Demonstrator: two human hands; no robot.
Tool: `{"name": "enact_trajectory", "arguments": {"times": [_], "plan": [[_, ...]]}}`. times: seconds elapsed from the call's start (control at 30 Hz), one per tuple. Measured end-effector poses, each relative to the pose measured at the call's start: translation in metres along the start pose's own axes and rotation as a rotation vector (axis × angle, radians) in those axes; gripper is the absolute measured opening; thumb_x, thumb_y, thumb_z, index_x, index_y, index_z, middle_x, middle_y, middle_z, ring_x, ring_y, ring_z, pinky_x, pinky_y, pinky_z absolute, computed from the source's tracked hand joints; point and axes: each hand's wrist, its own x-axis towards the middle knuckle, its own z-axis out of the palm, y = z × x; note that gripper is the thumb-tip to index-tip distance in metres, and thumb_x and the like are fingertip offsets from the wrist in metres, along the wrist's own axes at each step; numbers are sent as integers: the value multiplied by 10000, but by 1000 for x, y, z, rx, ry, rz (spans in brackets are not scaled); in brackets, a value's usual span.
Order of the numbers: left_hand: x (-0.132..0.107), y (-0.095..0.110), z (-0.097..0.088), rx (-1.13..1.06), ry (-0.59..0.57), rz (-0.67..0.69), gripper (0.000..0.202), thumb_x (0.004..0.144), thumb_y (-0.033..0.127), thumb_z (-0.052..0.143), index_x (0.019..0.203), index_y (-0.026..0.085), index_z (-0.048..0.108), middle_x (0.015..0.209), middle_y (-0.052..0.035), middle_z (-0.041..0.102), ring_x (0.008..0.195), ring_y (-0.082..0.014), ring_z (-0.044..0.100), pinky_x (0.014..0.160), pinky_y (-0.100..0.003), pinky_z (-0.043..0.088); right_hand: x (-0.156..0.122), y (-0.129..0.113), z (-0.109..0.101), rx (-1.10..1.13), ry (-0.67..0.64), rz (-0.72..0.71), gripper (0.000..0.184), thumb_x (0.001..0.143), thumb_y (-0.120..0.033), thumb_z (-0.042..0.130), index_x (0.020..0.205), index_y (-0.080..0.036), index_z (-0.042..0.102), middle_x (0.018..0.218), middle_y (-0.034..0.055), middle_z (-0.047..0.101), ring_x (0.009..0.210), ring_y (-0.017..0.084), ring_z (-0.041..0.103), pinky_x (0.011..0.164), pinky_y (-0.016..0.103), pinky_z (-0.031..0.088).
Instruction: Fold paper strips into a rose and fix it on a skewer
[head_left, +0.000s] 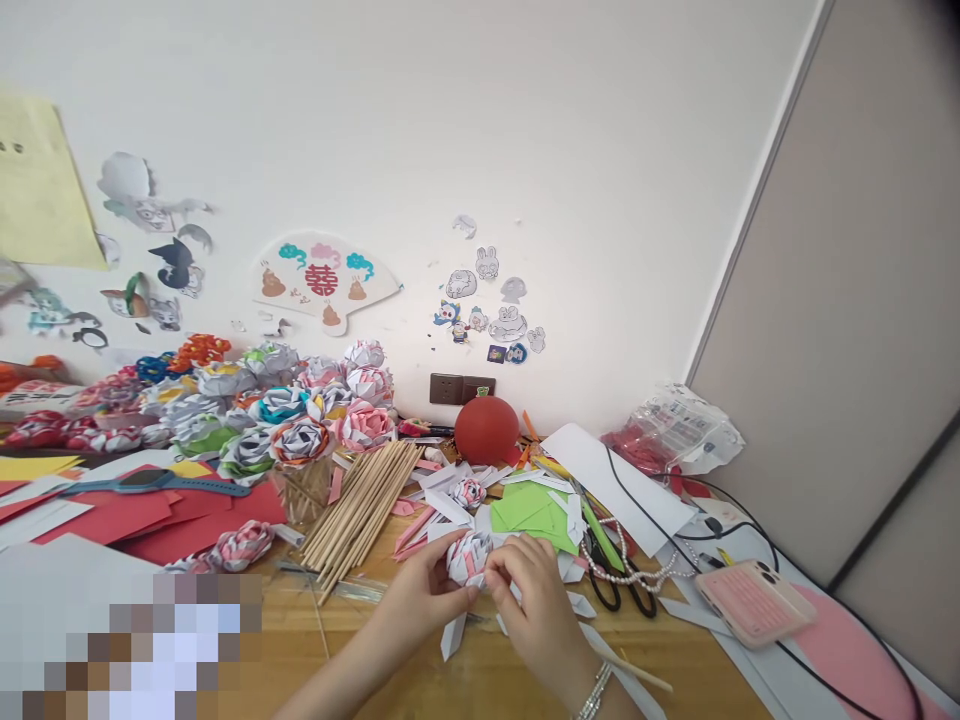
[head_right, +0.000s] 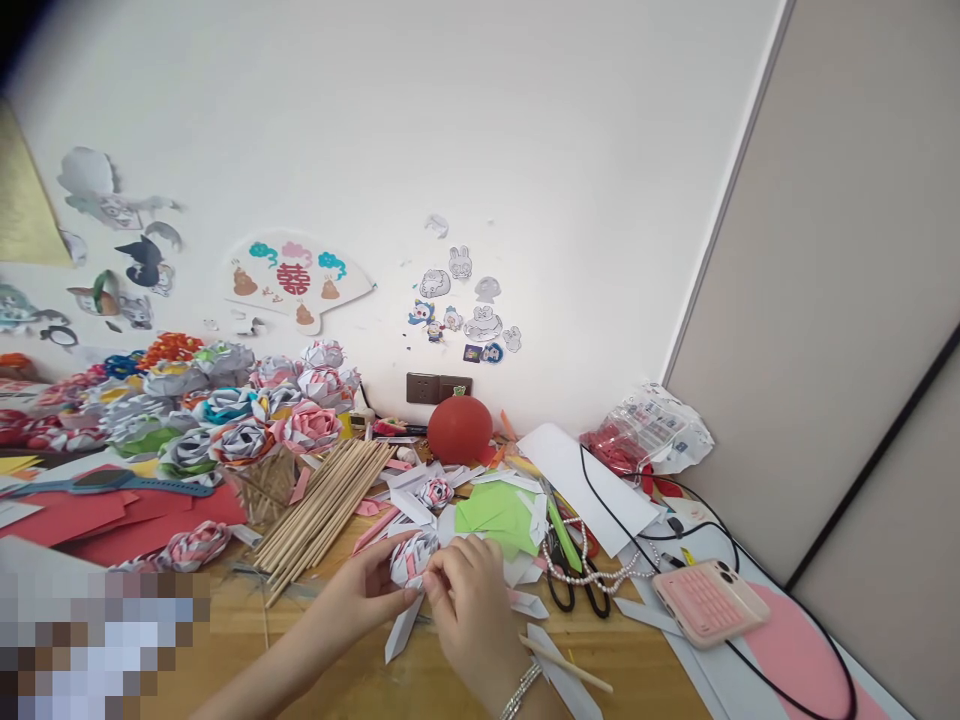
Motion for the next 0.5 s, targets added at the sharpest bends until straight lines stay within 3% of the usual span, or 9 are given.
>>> {"name": "enact_trajectory", "arguments": {"times": [0.23,0.5], "plan": [[1,-1,-1,30,-7,20,718,540,316,703,1173,54,486,993,-145,647,918,-272,586,753,-316,480,1,5,1,15,-20,13,124,847,-242,554,742,-201,502,694,-17,518,701,164,483,671,283,335],[0,-2,-1,32,-13,25,745,536,353,716,1177,52,485,965,-140,650,900,-271,587,754,-324,478,1,6,4,61,-5,62,164,846,-302,562,720,-202,532,661,-25,516,670,151,480,660,270,342]]}}
